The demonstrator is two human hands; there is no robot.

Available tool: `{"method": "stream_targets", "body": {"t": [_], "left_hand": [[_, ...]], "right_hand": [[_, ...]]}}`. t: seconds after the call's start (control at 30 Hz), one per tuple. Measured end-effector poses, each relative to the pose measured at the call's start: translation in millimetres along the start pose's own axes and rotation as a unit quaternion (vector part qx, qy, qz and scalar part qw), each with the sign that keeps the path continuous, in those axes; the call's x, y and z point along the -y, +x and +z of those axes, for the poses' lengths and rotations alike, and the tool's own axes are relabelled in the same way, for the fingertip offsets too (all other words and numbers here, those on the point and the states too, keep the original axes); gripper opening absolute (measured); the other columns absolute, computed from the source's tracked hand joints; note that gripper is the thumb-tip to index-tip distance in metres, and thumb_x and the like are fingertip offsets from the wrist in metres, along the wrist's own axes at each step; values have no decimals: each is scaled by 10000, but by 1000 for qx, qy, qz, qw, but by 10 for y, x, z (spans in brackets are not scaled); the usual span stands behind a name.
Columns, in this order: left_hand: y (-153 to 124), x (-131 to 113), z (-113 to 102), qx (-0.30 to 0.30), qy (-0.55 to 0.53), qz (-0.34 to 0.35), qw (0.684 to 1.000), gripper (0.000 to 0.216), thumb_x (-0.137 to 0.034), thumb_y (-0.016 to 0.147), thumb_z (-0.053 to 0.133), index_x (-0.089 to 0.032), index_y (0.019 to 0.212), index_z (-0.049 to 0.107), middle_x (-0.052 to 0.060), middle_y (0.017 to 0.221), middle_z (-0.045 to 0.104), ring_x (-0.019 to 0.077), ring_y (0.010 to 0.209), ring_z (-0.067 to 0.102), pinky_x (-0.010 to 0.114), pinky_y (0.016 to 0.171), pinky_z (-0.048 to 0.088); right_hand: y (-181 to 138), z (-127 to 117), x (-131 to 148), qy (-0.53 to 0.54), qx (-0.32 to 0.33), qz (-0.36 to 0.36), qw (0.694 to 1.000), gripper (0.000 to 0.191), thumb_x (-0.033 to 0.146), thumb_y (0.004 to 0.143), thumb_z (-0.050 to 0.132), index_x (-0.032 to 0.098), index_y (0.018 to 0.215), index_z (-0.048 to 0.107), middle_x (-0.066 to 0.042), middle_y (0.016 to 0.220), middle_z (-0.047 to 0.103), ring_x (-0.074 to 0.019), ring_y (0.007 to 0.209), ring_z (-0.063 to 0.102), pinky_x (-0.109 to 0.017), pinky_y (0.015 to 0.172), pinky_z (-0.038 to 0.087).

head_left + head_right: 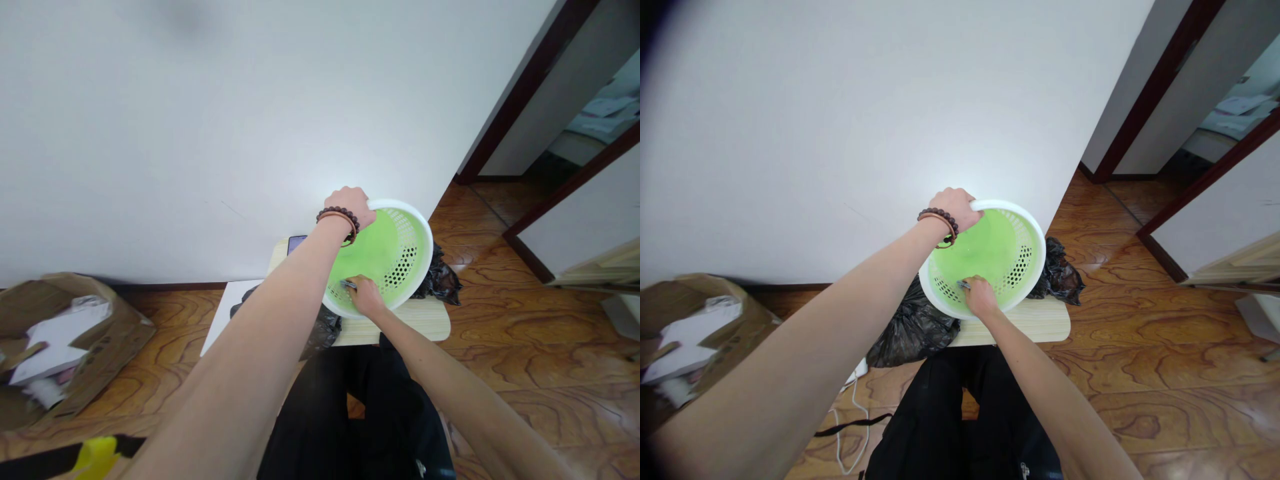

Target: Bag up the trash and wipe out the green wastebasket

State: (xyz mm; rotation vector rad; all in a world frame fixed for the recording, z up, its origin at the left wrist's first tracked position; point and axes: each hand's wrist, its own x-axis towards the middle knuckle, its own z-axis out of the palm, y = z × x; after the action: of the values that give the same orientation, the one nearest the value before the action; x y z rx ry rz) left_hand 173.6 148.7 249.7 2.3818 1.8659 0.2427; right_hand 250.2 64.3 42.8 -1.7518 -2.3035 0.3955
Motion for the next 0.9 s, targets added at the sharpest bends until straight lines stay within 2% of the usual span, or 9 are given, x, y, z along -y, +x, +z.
{"method": "stream_targets", "body": {"t": [0.17,0.3,0.37,0.47,0.57,0.63,0.73,0.83,0.9], "left_hand": [[-14,24,-15,4,1,-4,1000,405,-454,751,458,-234,1039,640,83,979,618,235,927,566,344,813,448],[16,16,12,0,2,2,1000,395,-443,748,466,-231,1034,639,87,1003,614,243,962,560,340,829,440],[35,0,31,-2,3,4,1000,394,-442,746,468,-229,1030,638,89,1002,619,246,949,566,346,816,449],[52,-32,51,-11,6,7,1000,402,-458,742,467,-227,1022,640,90,990,625,252,916,578,358,780,468],[47,-48,48,-14,7,9,1000,415,-479,743,462,-227,1019,642,92,984,626,256,909,582,365,768,474],[34,-42,35,-12,8,12,1000,418,-477,748,456,-227,1026,641,93,990,623,257,913,581,369,774,472],[14,-23,14,-5,8,13,1000,413,-465,751,451,-231,1034,640,93,1001,621,255,925,576,369,788,465],[0,-14,0,1,5,14,1000,405,-456,750,458,-237,1037,641,89,999,621,252,939,570,364,808,455],[-5,-18,-4,1,3,16,1000,404,-452,748,462,-236,1038,643,91,1003,619,256,952,565,367,820,450]], "right_hand": [[7,-307,-390,-144,24,-80,986,281,95,863,394,141,1001,635,-117,970,607,-216,990,494,-299,844,360],[17,-426,-625,-205,-17,-37,978,283,92,865,378,110,990,631,-147,976,599,-244,991,486,-338,852,350],[31,-362,-556,-186,-21,11,982,299,66,852,372,113,996,630,-145,982,601,-239,986,495,-327,828,360],[60,-174,-240,-94,4,78,992,304,72,843,389,141,1024,623,-116,977,614,-209,929,535,-288,761,383],[93,-35,97,14,2,74,997,271,186,873,424,173,1073,606,-88,1000,623,-191,891,562,-270,757,385],[101,-19,198,56,-5,45,997,276,234,883,432,176,1094,600,-84,1016,623,-188,905,564,-267,782,380],[70,-83,114,54,5,-24,998,293,185,879,428,178,1122,592,-81,1036,615,-175,948,549,-257,825,372],[20,-189,-127,-33,33,-75,996,318,84,851,408,168,1072,621,-91,981,616,-184,967,534,-263,823,386],[4,-253,-277,-103,45,-70,991,309,57,839,398,144,1000,647,-115,949,614,-210,970,527,-287,809,400]]}}
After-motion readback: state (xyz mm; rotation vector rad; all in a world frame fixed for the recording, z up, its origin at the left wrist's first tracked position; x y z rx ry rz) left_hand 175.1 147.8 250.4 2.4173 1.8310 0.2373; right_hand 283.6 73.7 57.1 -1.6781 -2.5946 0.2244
